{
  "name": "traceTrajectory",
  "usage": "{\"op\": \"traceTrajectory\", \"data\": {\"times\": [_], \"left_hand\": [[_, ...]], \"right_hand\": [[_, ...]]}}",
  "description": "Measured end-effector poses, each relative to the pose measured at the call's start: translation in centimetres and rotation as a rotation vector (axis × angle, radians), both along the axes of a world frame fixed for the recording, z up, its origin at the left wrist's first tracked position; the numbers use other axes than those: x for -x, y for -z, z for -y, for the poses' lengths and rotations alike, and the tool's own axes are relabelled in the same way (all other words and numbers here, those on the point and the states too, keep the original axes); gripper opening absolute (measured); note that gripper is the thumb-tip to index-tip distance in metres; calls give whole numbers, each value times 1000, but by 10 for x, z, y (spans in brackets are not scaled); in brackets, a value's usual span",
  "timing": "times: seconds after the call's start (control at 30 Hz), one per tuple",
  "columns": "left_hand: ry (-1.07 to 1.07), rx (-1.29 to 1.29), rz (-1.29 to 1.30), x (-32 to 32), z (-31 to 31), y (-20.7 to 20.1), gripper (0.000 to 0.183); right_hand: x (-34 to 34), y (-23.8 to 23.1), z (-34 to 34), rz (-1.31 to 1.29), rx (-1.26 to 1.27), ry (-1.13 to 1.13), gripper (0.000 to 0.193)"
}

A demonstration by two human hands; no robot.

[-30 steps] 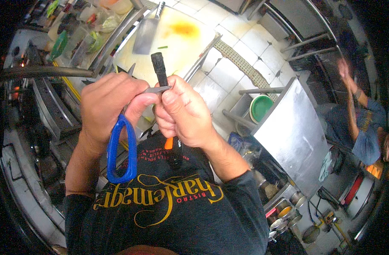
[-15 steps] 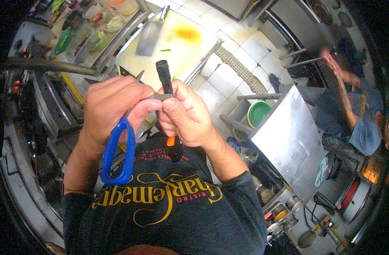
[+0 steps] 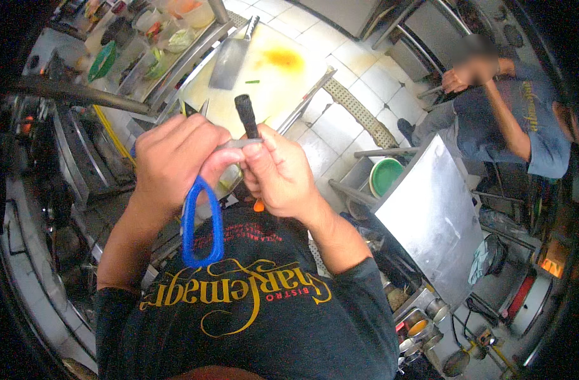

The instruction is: The person uses scissors to cut the tip of a black lighter, then repeatedly inserts and removes the lighter's nozzle to adjust or clear it. The person works at a stainless steel counter in a commercial kitchen, handling the lighter and scissors throughout.

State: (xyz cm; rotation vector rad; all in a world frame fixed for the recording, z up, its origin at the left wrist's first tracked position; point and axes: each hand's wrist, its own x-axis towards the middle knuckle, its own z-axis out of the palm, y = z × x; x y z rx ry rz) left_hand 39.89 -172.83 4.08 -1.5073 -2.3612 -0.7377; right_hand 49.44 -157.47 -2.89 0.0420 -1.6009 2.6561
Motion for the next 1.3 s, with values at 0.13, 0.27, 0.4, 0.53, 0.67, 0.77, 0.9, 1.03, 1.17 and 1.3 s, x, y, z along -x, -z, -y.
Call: {"op": "traceTrajectory", "data": {"times": [0.13,0.27,0.4,0.53,0.67,0.77,0.9,1.03,1.17,1.3], "left_hand": [[-38,-47,-10,6,1,22,26],[-79,-89,12,11,1,40,25],[-132,-97,0,16,-1,48,23],[-188,-73,5,20,0,58,22],[-373,-151,-23,40,5,73,22],[-680,-344,-34,98,25,25,24],[-474,-265,51,79,32,-8,21],[-397,-171,392,49,30,22,19],[-240,-155,500,25,5,33,16],[-210,-110,448,18,-8,25,13]], "right_hand": [[11,8,-1,148,16,-13,33],[19,21,1,173,-10,2,36],[28,22,1,218,-30,19,38],[36,26,0,298,-51,-6,39],[40,37,6,171,-359,12,40],[26,54,21,371,-481,-197,40],[57,59,-40,550,-115,-34,33],[54,36,-46,413,231,-156,26],[46,6,-41,363,300,-150,22],[41,-2,-37,312,364,-132,18]]}}
